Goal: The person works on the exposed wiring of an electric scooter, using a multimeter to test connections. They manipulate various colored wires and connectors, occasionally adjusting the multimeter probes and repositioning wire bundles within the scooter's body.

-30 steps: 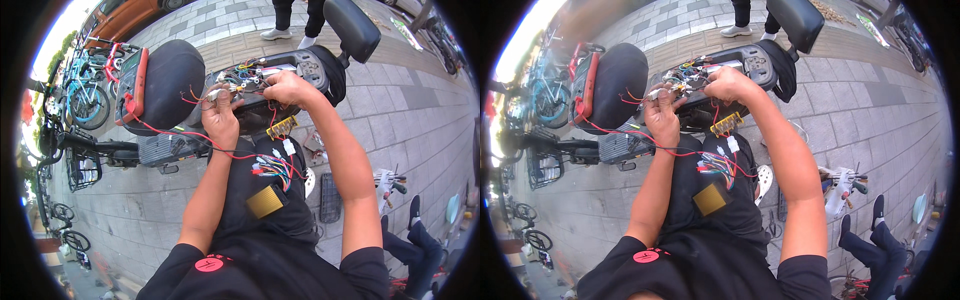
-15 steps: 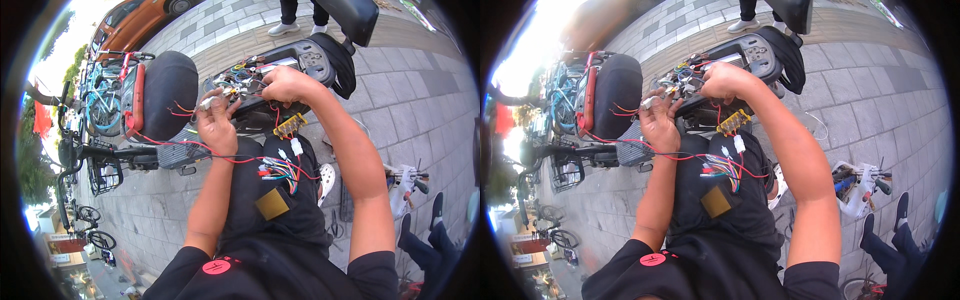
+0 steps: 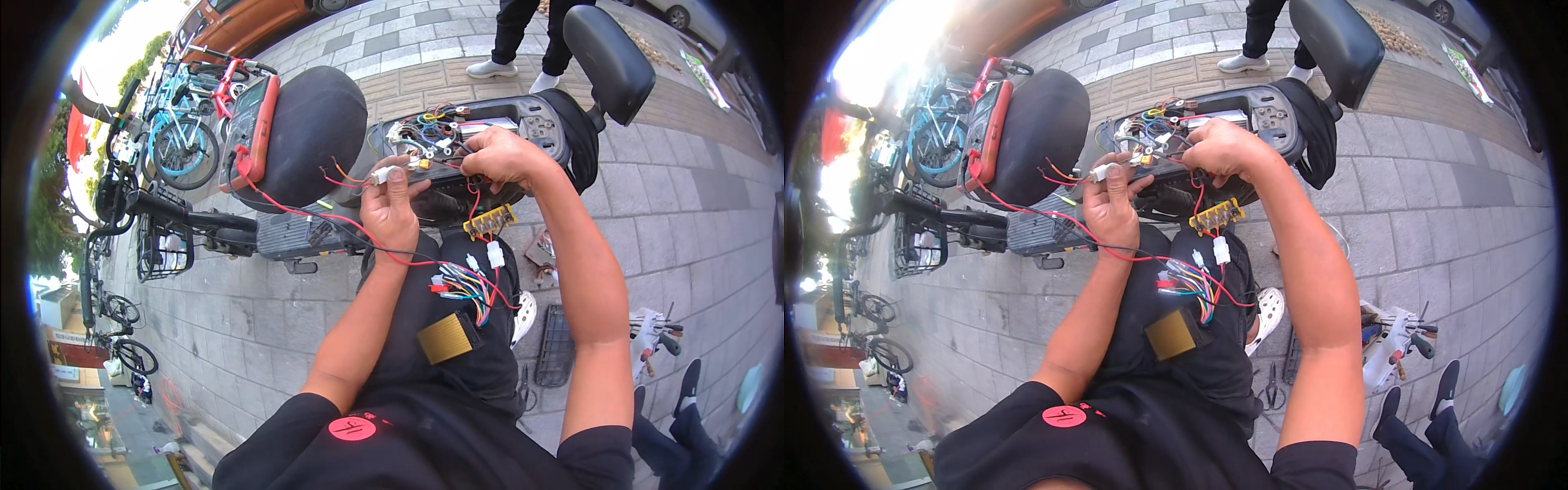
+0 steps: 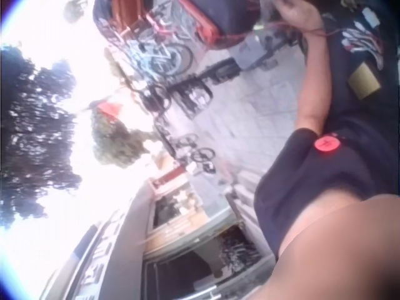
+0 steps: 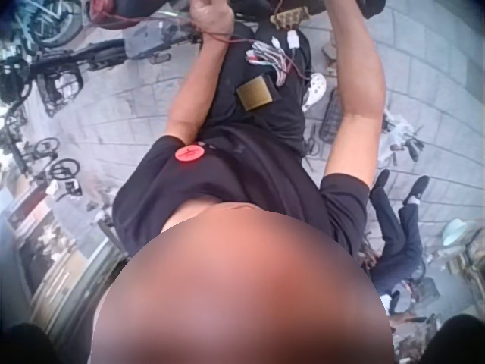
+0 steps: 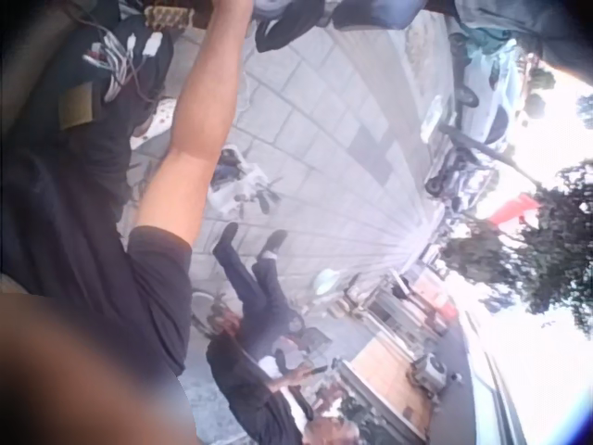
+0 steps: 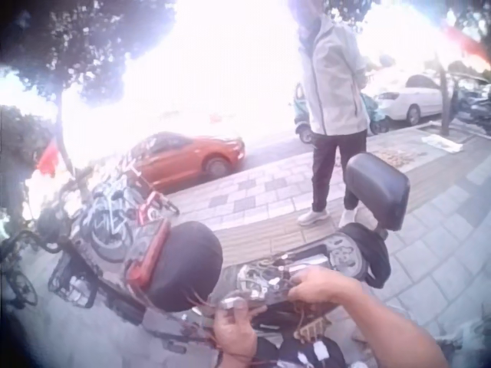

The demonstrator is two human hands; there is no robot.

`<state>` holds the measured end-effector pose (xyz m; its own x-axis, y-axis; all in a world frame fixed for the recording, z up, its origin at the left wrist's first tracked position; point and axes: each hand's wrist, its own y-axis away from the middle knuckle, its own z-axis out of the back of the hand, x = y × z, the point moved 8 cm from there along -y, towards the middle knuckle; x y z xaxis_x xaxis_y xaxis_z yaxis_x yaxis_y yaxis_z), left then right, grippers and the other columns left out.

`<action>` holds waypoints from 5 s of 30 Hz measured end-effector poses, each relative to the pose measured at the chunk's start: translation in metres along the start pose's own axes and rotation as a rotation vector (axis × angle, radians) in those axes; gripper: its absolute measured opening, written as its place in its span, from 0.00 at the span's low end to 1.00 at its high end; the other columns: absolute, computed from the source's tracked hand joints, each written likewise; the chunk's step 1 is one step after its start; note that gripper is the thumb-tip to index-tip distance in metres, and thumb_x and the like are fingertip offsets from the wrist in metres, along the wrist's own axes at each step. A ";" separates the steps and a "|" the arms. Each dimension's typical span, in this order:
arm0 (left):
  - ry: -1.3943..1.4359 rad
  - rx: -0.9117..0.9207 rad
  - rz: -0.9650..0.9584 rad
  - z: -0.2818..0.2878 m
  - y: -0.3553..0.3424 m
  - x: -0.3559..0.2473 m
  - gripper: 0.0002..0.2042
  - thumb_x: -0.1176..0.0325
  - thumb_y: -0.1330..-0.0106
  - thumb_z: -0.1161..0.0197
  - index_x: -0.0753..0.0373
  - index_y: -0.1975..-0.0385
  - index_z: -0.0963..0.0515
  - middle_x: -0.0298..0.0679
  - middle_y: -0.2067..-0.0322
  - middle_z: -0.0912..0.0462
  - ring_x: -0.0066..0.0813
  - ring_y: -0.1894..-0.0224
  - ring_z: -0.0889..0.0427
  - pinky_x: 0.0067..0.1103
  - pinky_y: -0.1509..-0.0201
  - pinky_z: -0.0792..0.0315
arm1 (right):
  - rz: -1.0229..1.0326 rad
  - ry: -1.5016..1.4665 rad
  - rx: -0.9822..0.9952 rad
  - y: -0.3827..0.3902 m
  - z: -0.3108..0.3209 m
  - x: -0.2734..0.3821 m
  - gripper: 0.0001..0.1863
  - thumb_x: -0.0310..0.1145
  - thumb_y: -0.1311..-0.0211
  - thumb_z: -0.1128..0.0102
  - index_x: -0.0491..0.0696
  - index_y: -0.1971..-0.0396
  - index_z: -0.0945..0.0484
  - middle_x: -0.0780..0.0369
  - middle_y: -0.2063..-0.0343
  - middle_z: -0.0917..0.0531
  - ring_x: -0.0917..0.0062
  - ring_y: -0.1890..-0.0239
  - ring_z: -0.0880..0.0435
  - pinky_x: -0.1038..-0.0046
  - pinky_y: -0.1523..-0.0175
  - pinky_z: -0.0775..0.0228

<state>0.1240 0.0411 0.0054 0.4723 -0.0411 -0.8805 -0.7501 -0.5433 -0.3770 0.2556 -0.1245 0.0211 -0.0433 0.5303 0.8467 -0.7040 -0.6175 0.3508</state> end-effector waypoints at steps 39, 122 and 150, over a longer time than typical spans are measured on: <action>0.132 0.121 0.272 -0.006 0.005 0.034 0.21 0.64 0.20 0.36 0.65 0.33 0.29 0.41 0.62 0.14 0.27 0.66 0.10 0.20 0.67 0.17 | -0.167 -0.154 0.076 -0.009 0.002 -0.003 0.10 0.36 0.35 0.28 0.45 0.68 0.15 0.68 0.78 0.18 0.84 0.84 0.23 0.77 0.80 0.26; 0.490 0.148 0.369 -0.025 0.008 0.035 0.14 0.63 0.14 0.47 0.62 0.37 0.29 0.31 0.69 0.30 0.19 0.67 0.31 0.23 0.60 0.30 | 0.666 0.758 -0.311 -0.008 0.038 0.028 0.10 0.35 0.37 0.33 0.44 0.64 0.17 0.53 0.64 0.15 0.53 0.58 0.12 0.55 0.51 0.19; 0.467 0.155 0.397 -0.030 0.008 0.031 0.15 0.60 0.14 0.48 0.61 0.38 0.29 0.30 0.70 0.32 0.22 0.71 0.31 0.22 0.62 0.32 | 0.448 0.833 -0.226 -0.034 0.045 0.044 0.18 0.42 0.42 0.31 0.49 0.55 0.12 0.52 0.59 0.09 0.54 0.50 0.10 0.53 0.44 0.20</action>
<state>0.1462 0.0102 -0.0159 0.2702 -0.5957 -0.7564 -0.9516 -0.2850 -0.1155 0.3096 -0.1070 0.0643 -0.7668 0.5685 0.2979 -0.6162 -0.7820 -0.0939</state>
